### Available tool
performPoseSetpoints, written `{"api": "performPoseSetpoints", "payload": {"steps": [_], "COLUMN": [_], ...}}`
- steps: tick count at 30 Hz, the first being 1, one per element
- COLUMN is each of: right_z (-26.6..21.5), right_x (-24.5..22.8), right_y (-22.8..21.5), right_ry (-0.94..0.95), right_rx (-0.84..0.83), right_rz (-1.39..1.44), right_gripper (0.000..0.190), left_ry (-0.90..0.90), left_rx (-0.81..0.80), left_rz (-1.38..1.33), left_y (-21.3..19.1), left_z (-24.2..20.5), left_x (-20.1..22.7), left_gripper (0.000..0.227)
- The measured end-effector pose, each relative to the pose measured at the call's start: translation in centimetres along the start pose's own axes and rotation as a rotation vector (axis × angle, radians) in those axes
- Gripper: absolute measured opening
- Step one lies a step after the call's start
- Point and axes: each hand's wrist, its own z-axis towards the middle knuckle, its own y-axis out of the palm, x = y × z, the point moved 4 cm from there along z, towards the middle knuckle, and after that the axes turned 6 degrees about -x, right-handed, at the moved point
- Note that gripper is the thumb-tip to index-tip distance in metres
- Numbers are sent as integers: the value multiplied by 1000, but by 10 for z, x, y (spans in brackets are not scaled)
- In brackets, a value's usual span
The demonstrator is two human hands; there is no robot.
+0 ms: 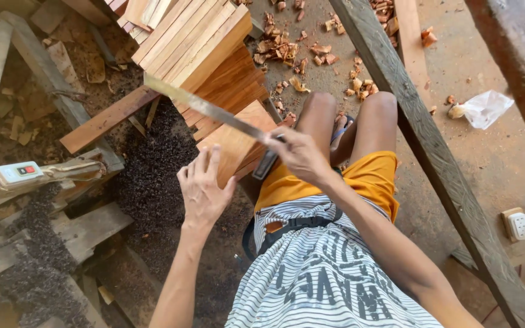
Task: Measuring and marking small wooden blocks using a square ruler and a pen.
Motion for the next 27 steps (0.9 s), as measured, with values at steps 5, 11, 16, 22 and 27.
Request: {"api": "performPoseSetpoints", "payload": {"steps": [5,11,16,22,27], "right_z": [-60,-111,-124,-122,-129], "right_x": [-60,-87,-67,-75,-80], "right_y": [-77,-105,-90,-72,-72], "right_ry": [-172,-321,81,-82,-33], "right_rx": [151,302,155,139,185], "right_rz": [-143,-435,-379,-323,-333], "right_gripper": [41,39,29,36,34], "left_ry": [-193,-55,12,-136,55], "left_rx": [-87,94,166,86,220], "left_rz": [138,207,87,-46,161], "left_y": [-22,-8,-16,20,21], "left_z": [18,42,40,26,19], "left_x": [15,17,25,2,21], "left_gripper": [103,92,60,48,40]}}
